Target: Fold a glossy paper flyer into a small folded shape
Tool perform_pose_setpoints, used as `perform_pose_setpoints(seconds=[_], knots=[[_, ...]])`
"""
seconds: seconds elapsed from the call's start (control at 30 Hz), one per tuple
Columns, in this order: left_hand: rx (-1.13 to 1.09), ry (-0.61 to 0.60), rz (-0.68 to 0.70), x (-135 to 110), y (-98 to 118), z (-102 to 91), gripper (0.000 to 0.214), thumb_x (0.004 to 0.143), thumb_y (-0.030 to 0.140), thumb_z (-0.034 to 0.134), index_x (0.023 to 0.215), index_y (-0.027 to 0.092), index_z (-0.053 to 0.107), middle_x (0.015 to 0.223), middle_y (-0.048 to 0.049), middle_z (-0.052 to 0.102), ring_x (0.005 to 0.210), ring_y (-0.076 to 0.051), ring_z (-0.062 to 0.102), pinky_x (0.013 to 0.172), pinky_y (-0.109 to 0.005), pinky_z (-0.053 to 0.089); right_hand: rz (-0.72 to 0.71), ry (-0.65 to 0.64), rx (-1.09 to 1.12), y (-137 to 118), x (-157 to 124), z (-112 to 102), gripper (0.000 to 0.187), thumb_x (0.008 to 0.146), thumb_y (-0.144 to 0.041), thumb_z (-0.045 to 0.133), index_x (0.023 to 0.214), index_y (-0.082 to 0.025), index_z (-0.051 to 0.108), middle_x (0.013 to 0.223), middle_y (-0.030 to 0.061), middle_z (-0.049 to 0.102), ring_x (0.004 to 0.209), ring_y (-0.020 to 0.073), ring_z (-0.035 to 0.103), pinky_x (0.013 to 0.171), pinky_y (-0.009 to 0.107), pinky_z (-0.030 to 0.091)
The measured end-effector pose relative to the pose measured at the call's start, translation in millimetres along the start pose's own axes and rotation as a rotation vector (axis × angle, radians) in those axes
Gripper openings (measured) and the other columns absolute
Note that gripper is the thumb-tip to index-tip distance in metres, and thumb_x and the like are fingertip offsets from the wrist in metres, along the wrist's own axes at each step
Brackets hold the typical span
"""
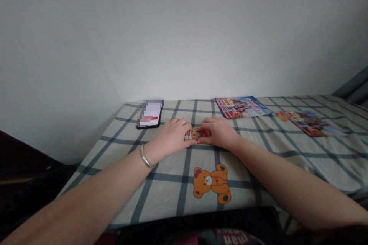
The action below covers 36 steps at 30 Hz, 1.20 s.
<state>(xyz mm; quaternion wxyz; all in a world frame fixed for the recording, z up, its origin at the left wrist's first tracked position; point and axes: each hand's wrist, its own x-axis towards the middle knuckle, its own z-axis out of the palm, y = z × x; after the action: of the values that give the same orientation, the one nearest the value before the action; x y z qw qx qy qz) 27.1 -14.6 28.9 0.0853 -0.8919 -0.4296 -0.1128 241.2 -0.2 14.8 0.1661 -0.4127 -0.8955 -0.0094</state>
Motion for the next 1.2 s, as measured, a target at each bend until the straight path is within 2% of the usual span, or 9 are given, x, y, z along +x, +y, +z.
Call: perform_pose_setpoints(seconds=[0.3, 0.47, 0.73, 0.97, 1.1, 1.2], knots=[[0.078, -0.033, 0.019, -3, 1, -0.7, 0.039, 0.081, 0.052, 0.068, 0.101, 0.02, 0.063, 0.101, -0.0075, 0.059, 0.095, -0.027, 0.055, 0.087, -0.041, 0.042, -0.012, -0.015, -0.088, -7, -1, -7, 0.041, 0.078, -0.058, 0.069, 0.102, -0.024, 0.072, 0.102, 0.0054, 0.069, 0.096, 0.0252, 0.059, 0.081, 0.036, 0.036], [0.08, -0.041, 0.098, -5, -6, -2.2, 0.031, 0.083, 0.043, 0.068, 0.103, 0.02, 0.063, 0.102, -0.0067, 0.058, 0.1, -0.027, 0.054, 0.096, -0.043, 0.038, -0.007, -0.015, -0.071, -8, -2, -8, 0.04, 0.078, -0.055, 0.07, 0.103, -0.024, 0.072, 0.102, 0.005, 0.069, 0.096, 0.0249, 0.058, 0.081, 0.035, 0.037], [-0.008, -0.089, 0.144, -6, -25, 6.1, 0.04, 0.085, 0.047, 0.065, 0.115, 0.022, 0.059, 0.108, -0.0071, 0.056, 0.1, -0.027, 0.052, 0.09, -0.039, 0.041, -0.01, -0.017, -0.047, -6, -1, -6, 0.041, 0.078, -0.055, 0.071, 0.103, -0.023, 0.072, 0.102, 0.0059, 0.068, 0.096, 0.024, 0.058, 0.083, 0.036, 0.038], [-0.184, -0.155, 0.17, -7, -35, 11.1, 0.044, 0.087, 0.041, 0.063, 0.125, 0.021, 0.052, 0.115, -0.0077, 0.052, 0.11, -0.025, 0.048, 0.096, -0.037, 0.04, -0.008, -0.029, -0.043, -5, -1, -6, 0.041, 0.08, -0.055, 0.069, 0.105, -0.023, 0.071, 0.102, 0.0061, 0.068, 0.097, 0.0241, 0.058, 0.083, 0.036, 0.039], [-0.206, -0.146, 0.168, -6, -38, 12.4, 0.044, 0.087, 0.041, 0.063, 0.125, 0.021, 0.052, 0.115, -0.0077, 0.052, 0.111, -0.026, 0.048, 0.097, -0.036, 0.04, -0.014, -0.012, -0.054, -6, -2, -5, 0.042, 0.08, -0.056, 0.069, 0.105, -0.023, 0.071, 0.103, 0.0062, 0.068, 0.097, 0.0243, 0.058, 0.083, 0.035, 0.038], [-0.206, -0.119, 0.169, -8, -37, 13.0, 0.044, 0.087, 0.041, 0.063, 0.125, 0.021, 0.053, 0.115, -0.0077, 0.052, 0.11, -0.025, 0.049, 0.096, -0.036, 0.041, -0.069, -0.005, -0.083, -5, -3, -6, 0.045, 0.082, -0.058, 0.065, 0.108, -0.022, 0.071, 0.101, 0.0068, 0.068, 0.096, 0.0246, 0.058, 0.083, 0.036, 0.038]])
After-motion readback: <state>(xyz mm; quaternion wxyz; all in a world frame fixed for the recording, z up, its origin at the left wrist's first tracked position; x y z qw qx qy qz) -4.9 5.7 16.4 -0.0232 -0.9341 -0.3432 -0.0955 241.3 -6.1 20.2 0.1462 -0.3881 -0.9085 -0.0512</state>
